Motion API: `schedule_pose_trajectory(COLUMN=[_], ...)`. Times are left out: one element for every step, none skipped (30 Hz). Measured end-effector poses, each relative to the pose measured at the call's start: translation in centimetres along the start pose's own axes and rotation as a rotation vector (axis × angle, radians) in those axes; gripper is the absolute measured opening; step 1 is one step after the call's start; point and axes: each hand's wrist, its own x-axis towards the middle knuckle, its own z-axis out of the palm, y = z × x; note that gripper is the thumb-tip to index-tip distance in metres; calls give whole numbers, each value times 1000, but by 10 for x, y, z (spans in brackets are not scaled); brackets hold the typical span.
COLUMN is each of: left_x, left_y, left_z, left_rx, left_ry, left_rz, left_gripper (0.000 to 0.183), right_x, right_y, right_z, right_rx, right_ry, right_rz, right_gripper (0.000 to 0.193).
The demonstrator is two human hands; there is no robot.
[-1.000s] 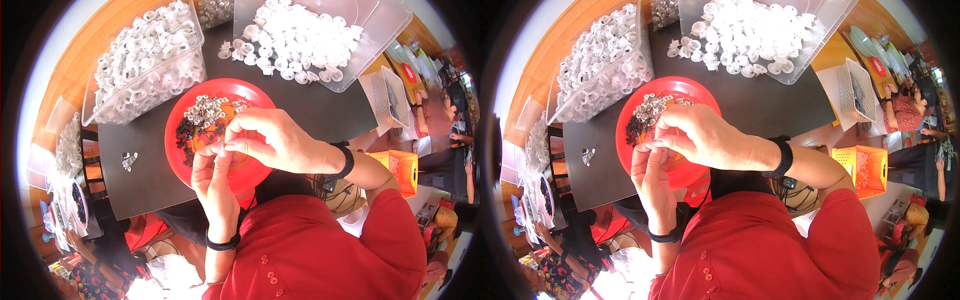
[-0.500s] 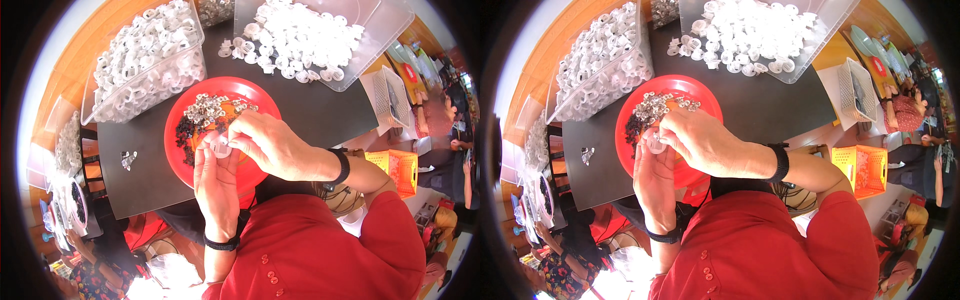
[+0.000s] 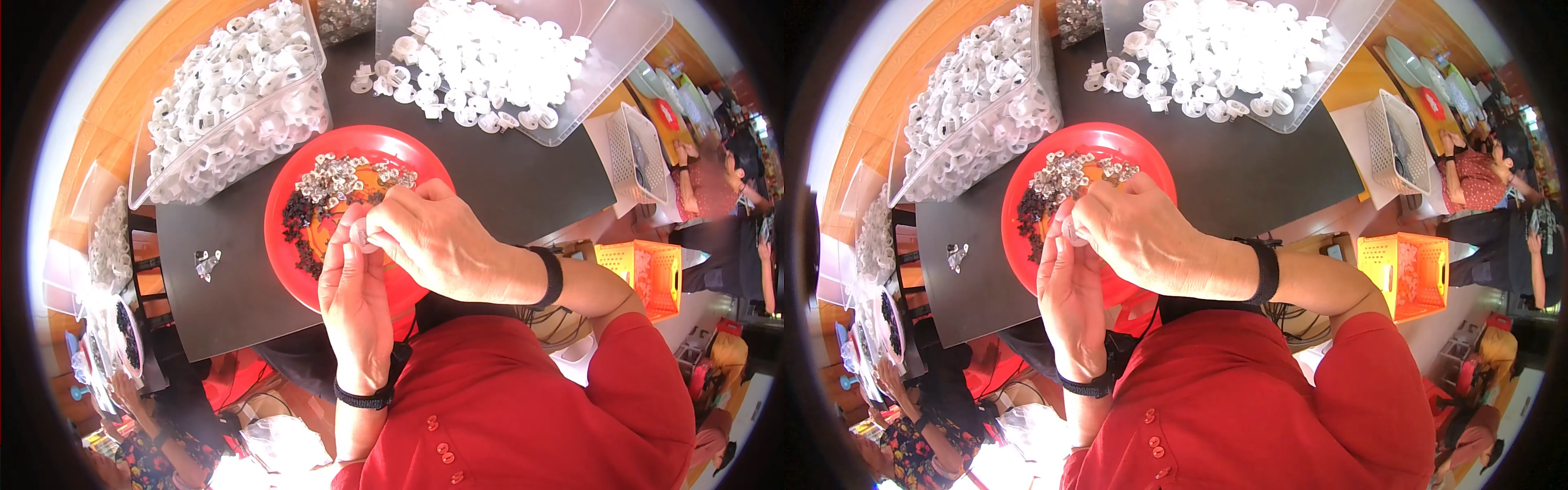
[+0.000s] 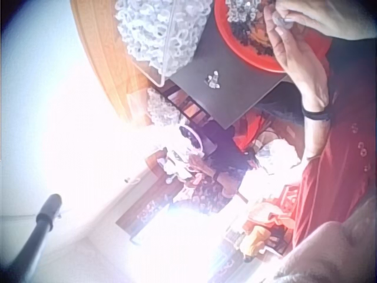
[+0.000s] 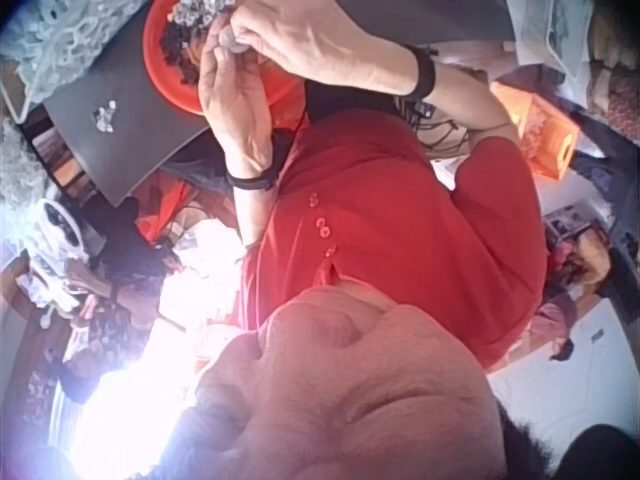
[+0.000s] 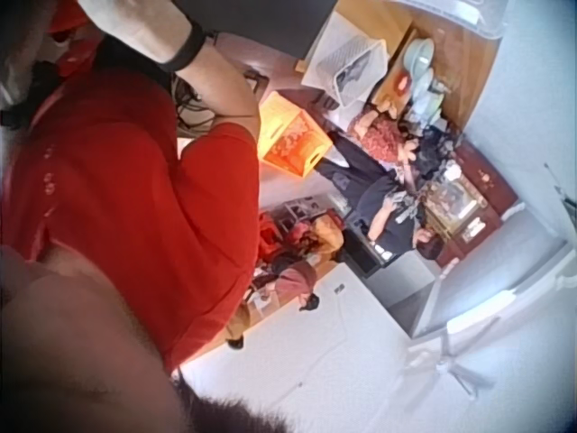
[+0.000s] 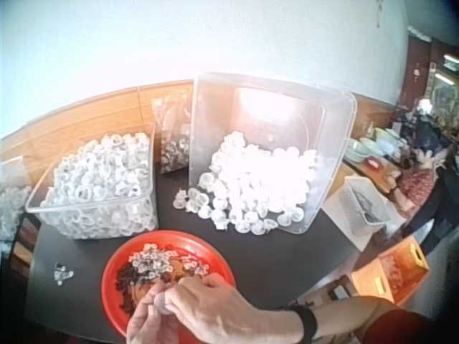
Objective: Assembling small plastic and metal components at a workbench.
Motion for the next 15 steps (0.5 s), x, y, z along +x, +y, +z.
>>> schedule_pose_trajectory(left_x=[0,0,0,0,-1,-1,-1,-1,-1,0,1,2,2,2,1], left_y=[0,0,-1,-1,-1,-1,-1,-1,-1,-2,-2,-2,-2,-1,-1], left_z=[0,0,0,1,3,4,5,5,6,6,5,4,4,4,3], left_rx=[1,-7,-15,-15,-12,-10,-9,-15,-22,-21,-20,-18,-17,-42,-66], left_ry=[1,-1,-3,-2,-7,-11,-10,-13,-17,-18,-13,-7,-9,-15,-19], left_rz=[0,8,16,16,17,18,17,18,19,17,18,19,17,8,1], left_gripper=[41,41,40,40,40,40,40,39,39,39,38,38,38,37,36], right_x=[0,-1,-1,-2,-2,-1,-1,-1,-2,-2,-3,-4,-5,-6,-6], right_y=[0,0,-1,-2,-2,-1,-1,0,2,3,4,5,7,7,7], right_z=[0,1,1,1,1,1,1,1,0,-1,-2,-2,-3,-4,-5], right_rx=[-65,-64,-69,-74,-73,-64,-54,-52,-51,-49,-50,26,102,100,249], right_ry=[16,15,13,10,9,9,10,9,-9,-28,-28,-14,0,1,27], right_rz=[-41,-41,-32,-24,-23,-35,-47,-46,-67,-89,-87,-77,-66,-63,20], right_gripper=[13,13,15,16,16,17,19,19,19,20,20,20,21,21,17])
